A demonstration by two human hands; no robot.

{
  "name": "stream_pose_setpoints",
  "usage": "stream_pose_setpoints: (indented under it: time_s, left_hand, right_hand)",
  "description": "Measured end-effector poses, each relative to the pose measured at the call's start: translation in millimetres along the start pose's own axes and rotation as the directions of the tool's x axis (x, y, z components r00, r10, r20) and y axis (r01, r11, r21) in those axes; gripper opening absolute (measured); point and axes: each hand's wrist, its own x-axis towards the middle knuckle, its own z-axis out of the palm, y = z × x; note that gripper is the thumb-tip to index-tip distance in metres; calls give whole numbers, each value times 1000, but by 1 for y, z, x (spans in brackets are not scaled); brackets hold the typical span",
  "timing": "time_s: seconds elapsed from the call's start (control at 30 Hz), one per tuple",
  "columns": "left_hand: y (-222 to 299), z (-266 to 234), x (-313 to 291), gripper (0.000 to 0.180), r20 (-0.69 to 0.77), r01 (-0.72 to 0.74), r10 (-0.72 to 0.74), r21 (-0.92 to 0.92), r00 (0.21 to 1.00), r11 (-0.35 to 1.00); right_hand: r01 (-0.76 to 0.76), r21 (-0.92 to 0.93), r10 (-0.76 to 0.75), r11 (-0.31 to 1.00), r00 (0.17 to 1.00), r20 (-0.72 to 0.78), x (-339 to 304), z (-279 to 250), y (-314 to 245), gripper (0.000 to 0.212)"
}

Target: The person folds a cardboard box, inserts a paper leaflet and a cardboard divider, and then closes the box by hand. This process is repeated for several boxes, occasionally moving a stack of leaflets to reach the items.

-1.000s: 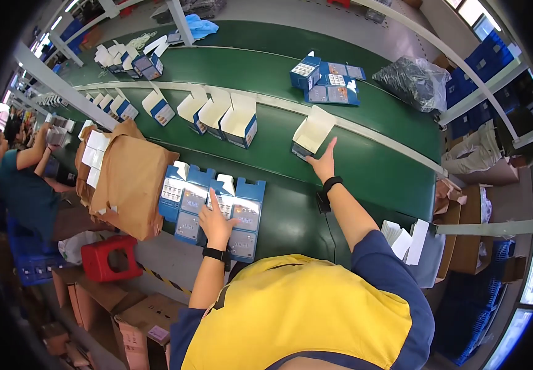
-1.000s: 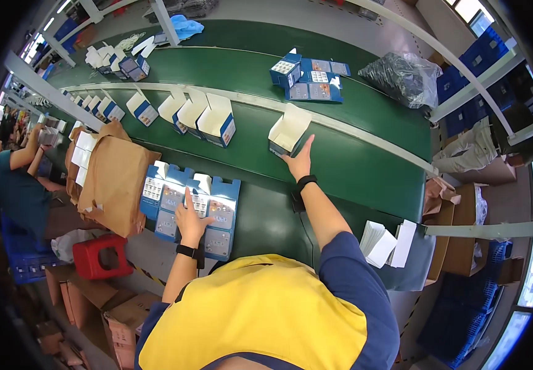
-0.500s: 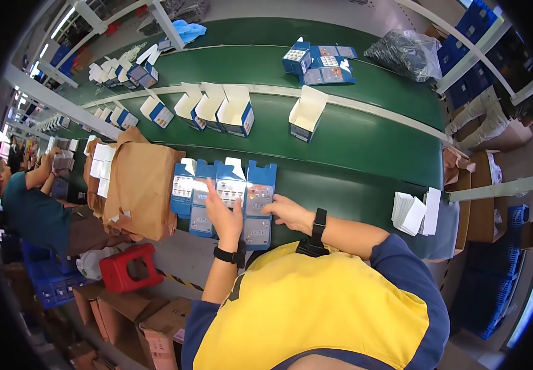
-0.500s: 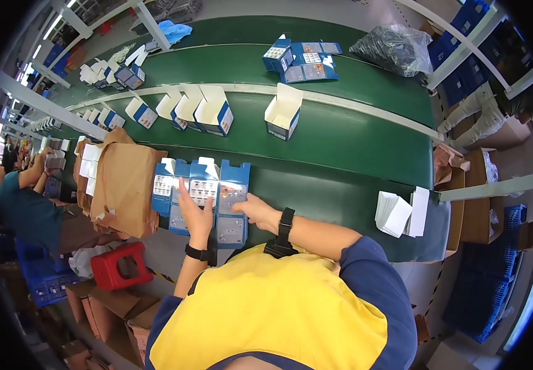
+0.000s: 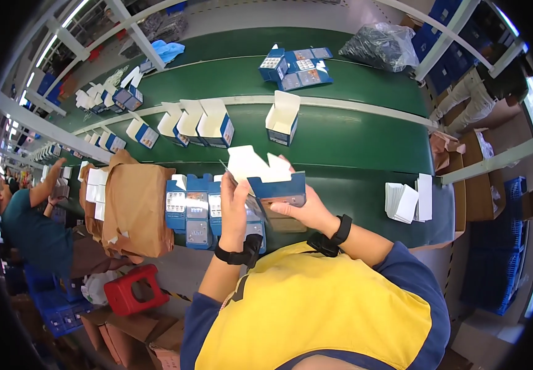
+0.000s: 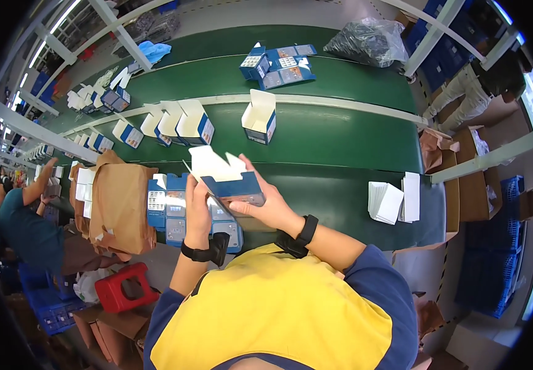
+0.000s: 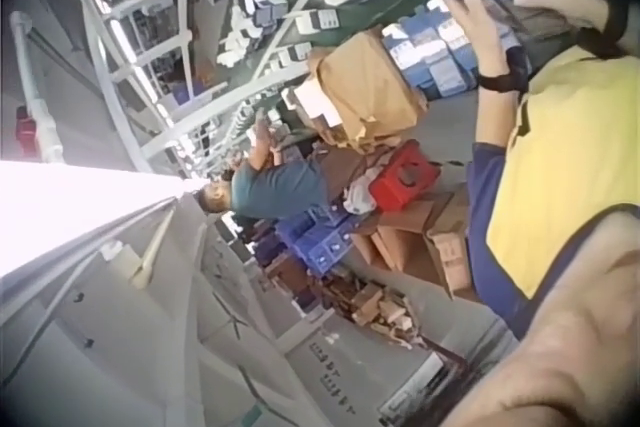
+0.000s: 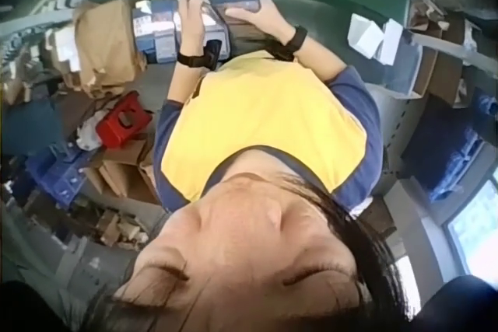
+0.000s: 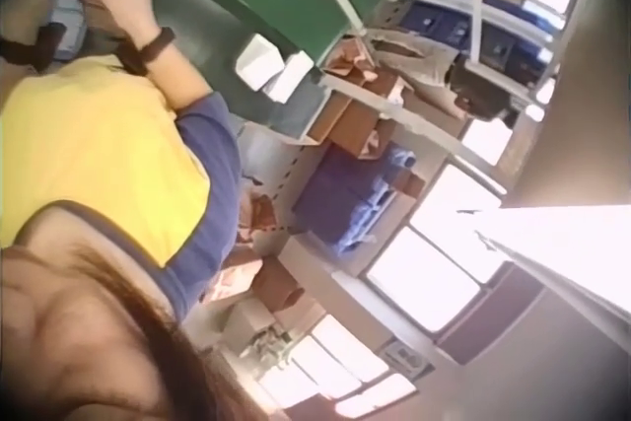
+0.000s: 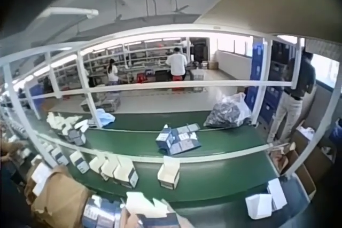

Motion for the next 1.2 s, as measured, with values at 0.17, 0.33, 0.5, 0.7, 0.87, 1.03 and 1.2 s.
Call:
stream_pose_setpoints:
  time_s: [0.17, 0.33, 0.5, 0.7, 0.87, 1.03, 1.2]
  left_hand:
    - [-7, 45, -33, 65, 463, 145, -107, -47, 880, 988]
    - [-15, 24, -6, 98, 461, 288, -399, 293, 793, 912]
    - [1, 18, 10, 110, 673, -672, 187, 590, 715, 448]
    - [0, 23, 15, 112, 671, -783, 406, 509, 621, 356]
    - [-12, 36, 5, 100, 646, -796, 468, 444, 603, 412]
    - [-5, 43, -1, 79, 624, -758, 431, 502, 651, 417]
    - [2, 44, 0, 65, 612, -732, 416, 471, 673, 491]
  right_hand:
    - [217, 88, -196, 972, 959, -207, 15, -24, 10, 125]
    - [213, 28, -203, 977, 958, -205, 2, -41, 0, 138]
    - [175, -57, -175, 983, 985, 1, -15, -49, -42, 131]
    - [-10, 131, -11, 991, 987, 163, -9, -60, -50, 108]
    - [115, 75, -109, 991, 991, -74, -5, -49, -44, 87]
    - [136, 480, -97, 867, 990, -106, -4, -47, -59, 77]
    - [85, 287, -73, 954, 996, -53, -10, -47, -53, 71]
